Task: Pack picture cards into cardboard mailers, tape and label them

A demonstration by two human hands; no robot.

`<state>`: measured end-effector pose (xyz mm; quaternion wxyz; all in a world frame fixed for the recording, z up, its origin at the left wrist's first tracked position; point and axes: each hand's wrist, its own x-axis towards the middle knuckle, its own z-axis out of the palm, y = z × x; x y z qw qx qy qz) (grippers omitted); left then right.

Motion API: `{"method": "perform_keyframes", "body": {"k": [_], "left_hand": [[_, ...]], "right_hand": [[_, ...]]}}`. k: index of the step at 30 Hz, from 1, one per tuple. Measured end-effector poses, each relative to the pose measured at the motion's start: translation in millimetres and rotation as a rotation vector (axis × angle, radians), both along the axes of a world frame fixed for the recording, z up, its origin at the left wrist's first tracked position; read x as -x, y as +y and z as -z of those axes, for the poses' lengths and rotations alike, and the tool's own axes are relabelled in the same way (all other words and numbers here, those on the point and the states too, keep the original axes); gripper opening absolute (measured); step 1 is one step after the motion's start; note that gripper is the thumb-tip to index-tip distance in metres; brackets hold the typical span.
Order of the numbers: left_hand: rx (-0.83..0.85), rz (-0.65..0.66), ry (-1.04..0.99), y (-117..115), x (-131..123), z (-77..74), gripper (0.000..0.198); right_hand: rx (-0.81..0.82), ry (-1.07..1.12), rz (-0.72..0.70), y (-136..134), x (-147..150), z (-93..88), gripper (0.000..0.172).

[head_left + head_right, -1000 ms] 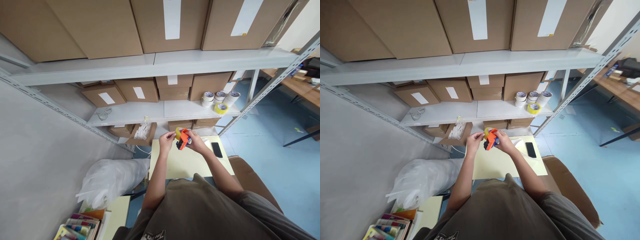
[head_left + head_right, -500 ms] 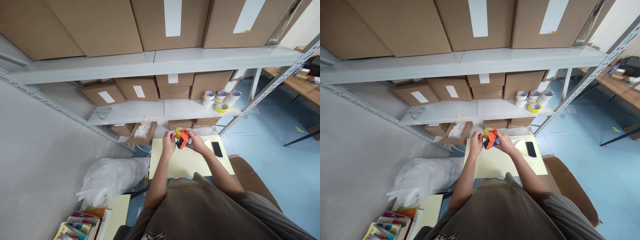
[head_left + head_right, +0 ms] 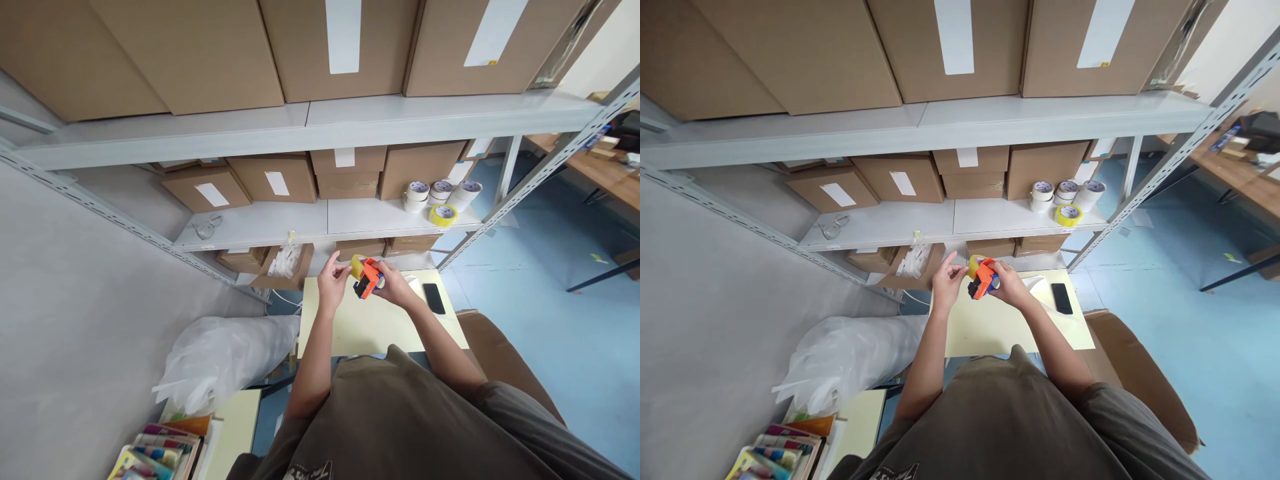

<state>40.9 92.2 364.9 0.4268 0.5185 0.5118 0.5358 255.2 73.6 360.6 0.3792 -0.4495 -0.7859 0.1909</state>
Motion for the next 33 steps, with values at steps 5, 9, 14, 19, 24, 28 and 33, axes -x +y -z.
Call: {"method": "perform_keyframes", "body": {"k": [5, 9, 14, 19, 24, 28, 33], "left_hand": [[0.064, 0.060, 0.062, 6, 6, -6.2, 0.041], [0.089, 0.035, 0.057, 7, 5, -5.9, 0.035], [0.098, 0.046, 0.086, 8, 5, -4.1, 0.032], [0.053, 0.085, 0.144, 5, 5, -4.1, 0.032], [-0.011, 0.115, 0.167, -1, 6, -3.5, 0.036], [-0.033, 0.158, 0.172, -5, 9, -6.0, 0.036], [-0.014, 0.183, 0.129, -9, 14, -9.2, 0.037]], "right_hand": [[-0.009, -0.023, -0.045, -1, 2, -2.3, 0.052], [-0.012, -0.041, -0.057, -1, 4, -1.6, 0.052], [-0.035, -0.043, -0.079, -2, 5, -0.9, 0.050], [-0.015, -0.040, -0.068, -4, 5, -2.2, 0.051], [0.031, -0.005, -0.035, -7, 5, -3.1, 0.051], [0.058, 0.028, -0.028, -9, 5, -3.4, 0.048], [0.057, 0.025, -0.012, -10, 5, -2.1, 0.051]]}}
